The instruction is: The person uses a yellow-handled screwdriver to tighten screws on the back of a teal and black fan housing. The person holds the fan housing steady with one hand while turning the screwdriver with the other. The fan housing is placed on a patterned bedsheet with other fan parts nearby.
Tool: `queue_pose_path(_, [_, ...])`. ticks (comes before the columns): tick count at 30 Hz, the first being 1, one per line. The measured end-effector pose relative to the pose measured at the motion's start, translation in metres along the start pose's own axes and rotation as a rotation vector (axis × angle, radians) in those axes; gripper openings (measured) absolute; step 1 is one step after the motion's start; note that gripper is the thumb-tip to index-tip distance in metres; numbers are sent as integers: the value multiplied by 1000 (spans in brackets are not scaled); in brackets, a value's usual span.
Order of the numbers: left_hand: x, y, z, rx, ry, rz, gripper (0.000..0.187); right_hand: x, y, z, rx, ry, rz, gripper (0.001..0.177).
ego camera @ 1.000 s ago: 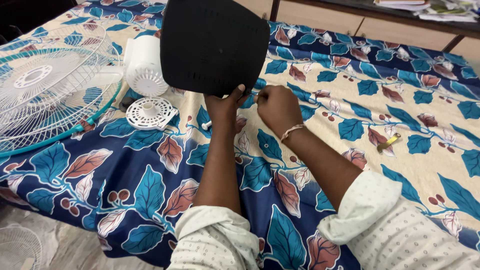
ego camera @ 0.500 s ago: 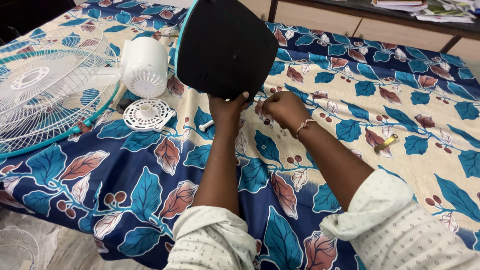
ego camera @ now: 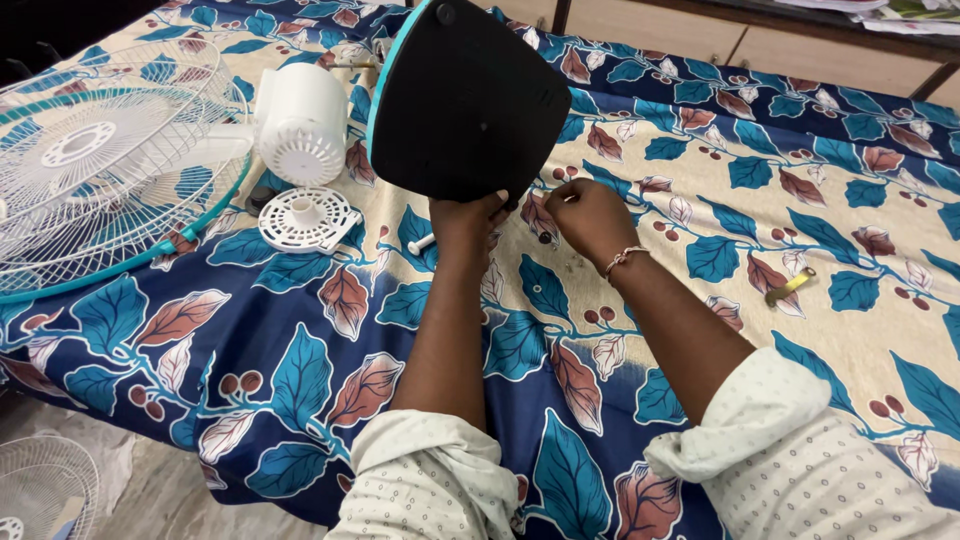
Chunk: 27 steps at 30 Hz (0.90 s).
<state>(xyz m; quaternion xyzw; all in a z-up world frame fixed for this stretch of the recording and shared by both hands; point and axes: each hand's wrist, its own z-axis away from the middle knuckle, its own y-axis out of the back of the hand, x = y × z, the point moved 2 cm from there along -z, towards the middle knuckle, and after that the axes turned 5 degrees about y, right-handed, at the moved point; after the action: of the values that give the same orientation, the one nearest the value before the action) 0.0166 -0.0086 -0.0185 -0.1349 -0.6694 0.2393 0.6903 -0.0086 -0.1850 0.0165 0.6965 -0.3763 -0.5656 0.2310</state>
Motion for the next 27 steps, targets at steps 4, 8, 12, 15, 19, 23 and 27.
queue_pose_path(4, [3, -1, -2, 16, 27, 72, 57, 3, -12, -6, 107, 43, -153, 38])
queue_pose_path(8, [6, -3, 0, 17, 30, 117, 64, -2, -35, -2, 45, -118, -367, 37])
queue_pose_path(12, [11, -1, 0, 37, 62, 111, 68, -14, -43, 4, 81, 43, -222, 38])
queue_pose_path(15, [13, -3, 1, -4, 14, 144, 62, -19, -49, 4, 78, -3, -361, 40])
queue_pose_path(19, [15, -3, 2, 40, 55, 63, 60, -18, -51, 1, 114, 19, -327, 44])
queue_pose_path(23, [18, -6, 4, 49, 73, 75, 60, -15, -51, 1, 212, 151, -358, 56])
queue_pose_path(27, [19, -6, 8, 75, 90, 50, 60, -9, -51, 3, 135, -165, -564, 35])
